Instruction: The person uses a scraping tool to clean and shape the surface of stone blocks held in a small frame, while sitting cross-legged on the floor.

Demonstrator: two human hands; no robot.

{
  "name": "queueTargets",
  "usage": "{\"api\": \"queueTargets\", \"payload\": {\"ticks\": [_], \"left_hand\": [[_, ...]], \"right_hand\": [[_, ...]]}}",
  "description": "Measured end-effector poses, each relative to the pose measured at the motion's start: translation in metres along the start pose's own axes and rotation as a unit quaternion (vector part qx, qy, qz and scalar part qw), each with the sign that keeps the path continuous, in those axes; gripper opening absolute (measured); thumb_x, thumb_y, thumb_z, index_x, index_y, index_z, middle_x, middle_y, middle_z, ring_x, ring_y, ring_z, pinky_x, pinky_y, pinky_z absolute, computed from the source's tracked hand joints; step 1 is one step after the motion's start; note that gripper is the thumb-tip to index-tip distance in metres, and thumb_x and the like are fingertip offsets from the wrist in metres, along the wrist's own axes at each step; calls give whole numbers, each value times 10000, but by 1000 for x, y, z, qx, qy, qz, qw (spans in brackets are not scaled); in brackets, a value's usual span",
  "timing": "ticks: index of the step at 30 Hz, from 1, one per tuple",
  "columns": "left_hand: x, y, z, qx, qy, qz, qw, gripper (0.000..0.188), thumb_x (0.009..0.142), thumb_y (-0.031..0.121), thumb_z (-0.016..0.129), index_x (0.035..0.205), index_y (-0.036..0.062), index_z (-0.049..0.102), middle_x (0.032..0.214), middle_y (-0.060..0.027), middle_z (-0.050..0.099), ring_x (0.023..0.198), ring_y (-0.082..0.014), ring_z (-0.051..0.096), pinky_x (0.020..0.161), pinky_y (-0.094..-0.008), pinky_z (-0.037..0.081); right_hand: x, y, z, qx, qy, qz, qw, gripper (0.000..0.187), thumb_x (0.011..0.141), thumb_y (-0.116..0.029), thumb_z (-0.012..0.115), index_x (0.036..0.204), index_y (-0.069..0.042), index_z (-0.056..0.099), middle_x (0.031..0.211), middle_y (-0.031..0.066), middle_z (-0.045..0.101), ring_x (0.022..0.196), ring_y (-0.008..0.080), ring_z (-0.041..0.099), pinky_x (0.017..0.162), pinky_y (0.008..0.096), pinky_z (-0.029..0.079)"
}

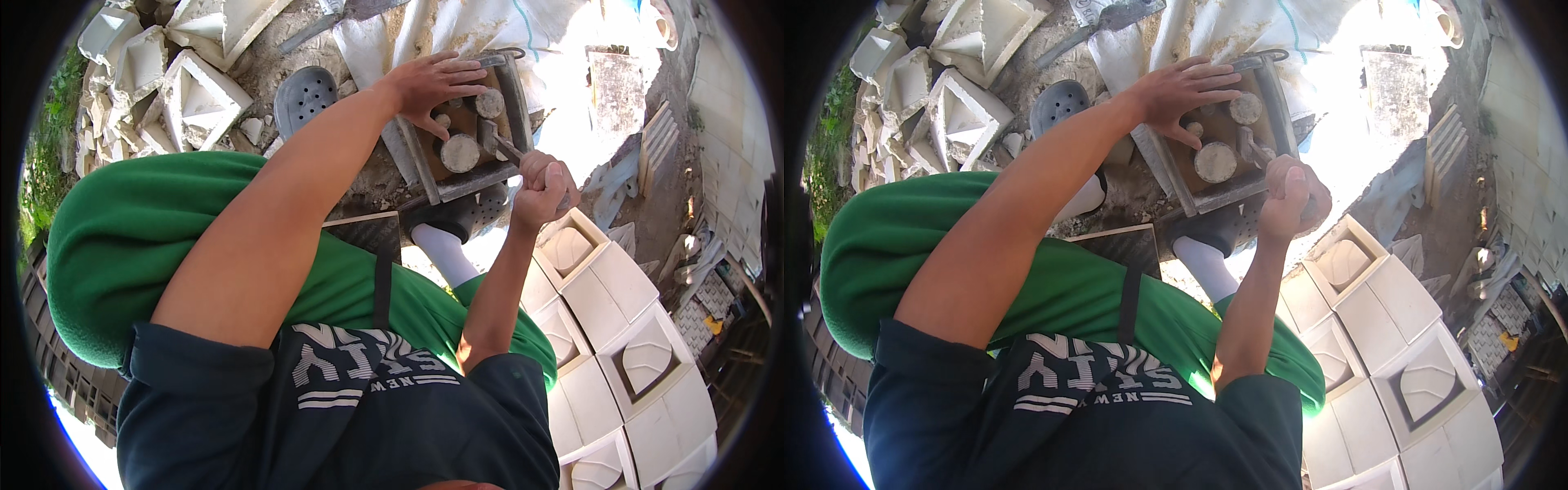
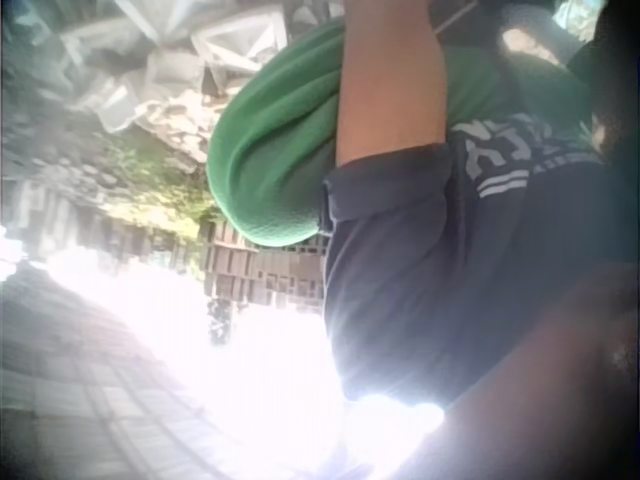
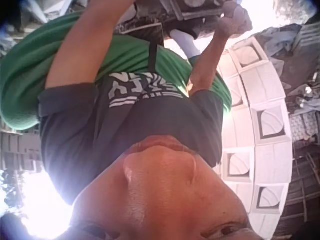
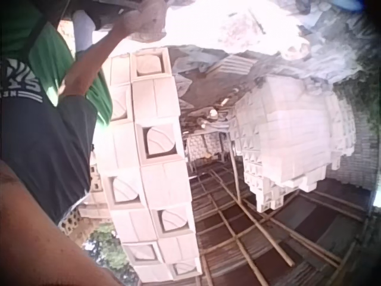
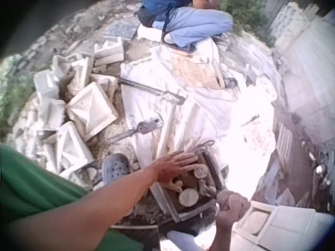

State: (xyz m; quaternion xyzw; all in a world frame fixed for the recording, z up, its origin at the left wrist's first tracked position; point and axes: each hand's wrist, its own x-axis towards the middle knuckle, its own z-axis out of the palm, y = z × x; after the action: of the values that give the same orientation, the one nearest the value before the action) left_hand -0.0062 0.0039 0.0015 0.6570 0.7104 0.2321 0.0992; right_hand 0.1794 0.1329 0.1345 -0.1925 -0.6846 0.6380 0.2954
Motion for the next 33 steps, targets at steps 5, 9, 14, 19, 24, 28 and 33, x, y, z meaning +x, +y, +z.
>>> {"api": "queueTargets", "payload": {"ticks": [5,9,14,19,24,28,33], "left_hand": [[0,-2,0,1,-7,1,1000,1049,706,603,778,1552,245,272,1613,-33,280,1493,-217,243,1243,-460,190],[0,0,2,-5,2,3,1000,1052,704,595,778,1553,237,271,1615,-31,278,1491,-211,248,1242,-463,192],[0,0,-4,7,-16,-6,1000,1055,706,598,774,1555,231,267,1613,-31,284,1488,-211,258,1242,-465,190],[5,1,0,3,-9,7,1000,1061,700,605,778,1555,238,267,1611,-26,289,1488,-217,259,1242,-468,188],[1,0,-3,5,-7,1,1000,1070,701,626,766,1557,227,262,1609,-30,292,1491,-221,251,1244,-470,181],[3,0,-3,9,-26,2,1000,1068,710,644,749,1558,218,259,1607,-33,294,1493,-217,244,1250,-462,164],[3,2,-7,11,-30,-4,999,1072,713,651,746,1559,212,257,1611,-34,285,1496,-220,237,1251,-461,156]], "right_hand": [[-3,10,5,-25,12,7,1000,338,881,-71,413,554,-49,329,521,48,362,480,150,323,481,314,278],[-4,-11,-2,16,-34,-47,998,332,881,-80,412,572,-61,295,510,37,314,475,149,280,488,331,287],[-1,-1,-4,-5,-47,-15,999,334,877,-66,407,565,-58,287,509,47,317,474,148,276,473,331,270],[-2,18,-3,-34,-13,-1,999,366,869,-65,465,533,-17,329,518,32,331,481,141,337,473,306,240],[5,-4,-5,42,-51,-32,997,356,879,-65,466,550,-12,341,537,35,355,496,147,344,482,303,244],[5,9,-5,-4,-35,41,999,377,874,-88,492,537,-4,346,533,45,375,492,156,342,479,303,240],[10,5,-5,-3,-104,-17,994,365,869,-117,494,545,4,377,532,53,385,491,148,346,477,305,238]]}}
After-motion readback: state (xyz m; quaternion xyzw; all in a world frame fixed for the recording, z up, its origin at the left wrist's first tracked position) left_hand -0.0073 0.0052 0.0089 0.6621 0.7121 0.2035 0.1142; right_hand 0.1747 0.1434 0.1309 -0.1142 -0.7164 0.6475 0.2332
